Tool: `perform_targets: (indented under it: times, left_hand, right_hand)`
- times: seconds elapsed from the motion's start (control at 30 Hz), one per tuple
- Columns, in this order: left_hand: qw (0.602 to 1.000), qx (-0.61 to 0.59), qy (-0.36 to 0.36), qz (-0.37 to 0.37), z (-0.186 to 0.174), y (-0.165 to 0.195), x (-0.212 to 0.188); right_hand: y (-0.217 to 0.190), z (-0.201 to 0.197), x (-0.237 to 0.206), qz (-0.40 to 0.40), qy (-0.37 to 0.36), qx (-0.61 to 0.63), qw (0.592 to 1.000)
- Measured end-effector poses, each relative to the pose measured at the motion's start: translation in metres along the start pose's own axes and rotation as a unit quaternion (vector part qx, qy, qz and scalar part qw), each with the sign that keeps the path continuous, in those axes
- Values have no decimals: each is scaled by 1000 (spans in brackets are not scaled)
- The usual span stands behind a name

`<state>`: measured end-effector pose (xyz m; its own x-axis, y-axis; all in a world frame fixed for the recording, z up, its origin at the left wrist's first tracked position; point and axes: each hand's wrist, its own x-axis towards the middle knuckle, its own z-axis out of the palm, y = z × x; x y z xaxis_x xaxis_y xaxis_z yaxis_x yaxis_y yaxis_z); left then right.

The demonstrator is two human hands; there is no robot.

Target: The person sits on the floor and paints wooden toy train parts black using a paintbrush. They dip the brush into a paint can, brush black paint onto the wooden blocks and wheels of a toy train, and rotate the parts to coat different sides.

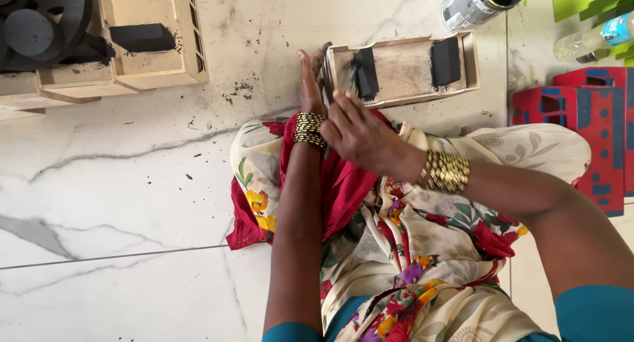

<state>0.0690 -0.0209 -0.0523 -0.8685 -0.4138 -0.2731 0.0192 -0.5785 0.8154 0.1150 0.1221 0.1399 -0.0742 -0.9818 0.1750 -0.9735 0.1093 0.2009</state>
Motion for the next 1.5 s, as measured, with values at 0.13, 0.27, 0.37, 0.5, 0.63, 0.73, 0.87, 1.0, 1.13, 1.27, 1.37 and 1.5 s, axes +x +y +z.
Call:
perform_targets:
  times: [0.13,0.27,0.37,0.5,0.63,0.73,0.87,1.0,1.13,1.27,1.37,1.5]
  left_hand:
    - [999,-8,13,-28,3,4,2]
    - [1000,-19,8,-24,4,-2,6]
    - [995,-74,14,-60,2,-6,8]
    - [999,33,4,22,-2,-4,7]
    - [999,-3,15,-32,0,2,2]
    - [998,-12,21,-59,3,6,-1]
    - [997,-38,23,-62,7,12,-2]
    - [999,-16,14,-47,6,12,-7]
    - [999,17,14,-26,1,-1,2]
    - [999,37,27,21,0,-25,15]
    - [991,110,46,58,-2,-37,18]
    - [959,255,85,88,-2,-43,29]
  right_hand:
    - [10,-1,2,20,-51,29,998]
    - [-9,-24,-20,27,-106,101,989]
    - [-6,-19,-18,10,-80,116,990]
    - [22,21,7,-21,-72,69,995]
    - [18,21,-5,-6,-158,118,980]
    - [-1,-2,-20,-3,-147,136,980]
    - [11,-16,-9,-14,-80,112,990]
    - [21,-26,-8,17,-127,157,979]
    - [22,-42,-43,68,-75,269,958]
    - [63,-36,-81,208,87,353,908]
    - [90,-18,-101,293,222,460,808]
    - [105,17,-116,332,342,644,598]
